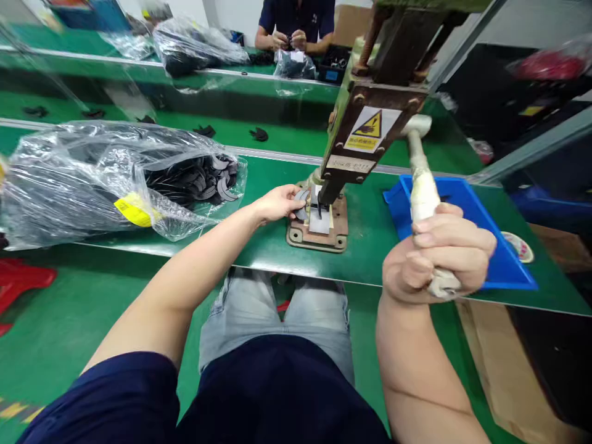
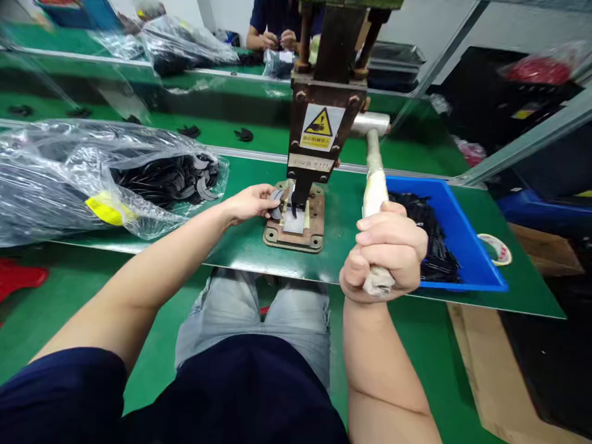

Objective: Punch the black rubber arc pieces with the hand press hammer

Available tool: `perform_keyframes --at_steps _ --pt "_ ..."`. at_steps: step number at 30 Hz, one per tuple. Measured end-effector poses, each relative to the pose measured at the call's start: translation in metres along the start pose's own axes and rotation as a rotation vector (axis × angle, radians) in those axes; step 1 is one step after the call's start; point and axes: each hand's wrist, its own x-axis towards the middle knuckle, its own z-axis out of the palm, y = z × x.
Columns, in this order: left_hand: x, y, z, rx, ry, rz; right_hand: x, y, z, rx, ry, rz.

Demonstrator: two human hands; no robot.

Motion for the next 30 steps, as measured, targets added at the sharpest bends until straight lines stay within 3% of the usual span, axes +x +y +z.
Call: perform_keyframes --at_steps 3,5,12,17,30 --pt "0.007 -0.002 -0.004 0.183 0.101 0.188 0.001 -0.001 -0.002 -0.026 -0.022 0.008" --pt "0.008 -0.005 -0.003 0.265 0.149 0.241 0.001 -0.001 -0.003 -0.037 -0.030 0.013" --pt "-0.003 -0.007 0.008 0.352 0.163 0.187 0.001 0.001 0.001 -0.019 0.011 -0.004" --pt "-0.007 0.007 0.009 0.149 0.071 0.064 0.001 0.000 0.000 -0.020 -0.014 0.009" --pt "0.016 0.011 -0.001 0.067 -0.063 0.003 0.001 0.000 -0.001 -0.035 -0.014 0.009"
